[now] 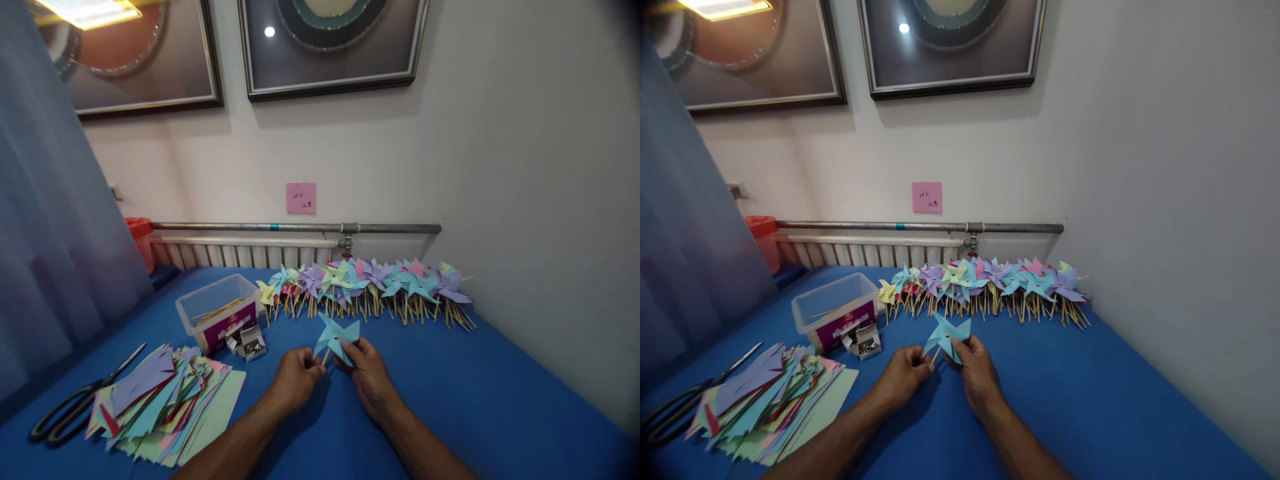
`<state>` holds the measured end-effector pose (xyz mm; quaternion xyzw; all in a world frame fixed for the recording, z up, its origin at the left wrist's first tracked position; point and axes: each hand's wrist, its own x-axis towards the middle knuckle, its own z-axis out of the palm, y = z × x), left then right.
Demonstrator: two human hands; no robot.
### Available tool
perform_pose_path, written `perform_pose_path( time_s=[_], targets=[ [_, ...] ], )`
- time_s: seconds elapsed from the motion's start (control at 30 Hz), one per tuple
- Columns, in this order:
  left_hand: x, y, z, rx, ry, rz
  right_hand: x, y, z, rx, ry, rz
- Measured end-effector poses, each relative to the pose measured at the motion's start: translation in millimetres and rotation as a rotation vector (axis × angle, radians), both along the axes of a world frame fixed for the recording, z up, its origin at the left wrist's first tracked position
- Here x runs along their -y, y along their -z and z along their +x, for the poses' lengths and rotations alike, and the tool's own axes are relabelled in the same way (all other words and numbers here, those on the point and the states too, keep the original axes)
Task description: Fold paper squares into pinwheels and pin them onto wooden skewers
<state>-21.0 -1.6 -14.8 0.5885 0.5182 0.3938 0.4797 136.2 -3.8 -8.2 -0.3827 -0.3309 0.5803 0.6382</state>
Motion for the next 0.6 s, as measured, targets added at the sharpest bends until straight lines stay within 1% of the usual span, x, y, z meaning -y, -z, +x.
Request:
perform_pose_path(
  time_s=[0.13,0.2,0.33,0.47,0.53,0.6],
  targets=[
    [-2,-13.7,-3,0.118,-0.064,-0.057,-2,2.0,2,0.017,0.021,-0.033],
    [-2,-17.8,-4,0.148,-0.084,-0.067,-3,4.5,2,0.051,0.017,-0.05],
    [-4,-18.0,-4,0.2,-0.11,-0.082,-2,7.2,1,0.164,-0.035,-0.035],
    [-5,-17.0,-4,0.242,-0.105,-0.103,0,7.3,0,0.327,-0.126,0.035],
    [-5,-17.7,-4,0.27,-0.1,-0.106,-2,8.8,1,0.346,-0.117,0.053],
    [-5,-18.7,-4,0.291,-0.098,-0.103,-5,10.5,3,0.305,-0.063,0.04]
  ],
)
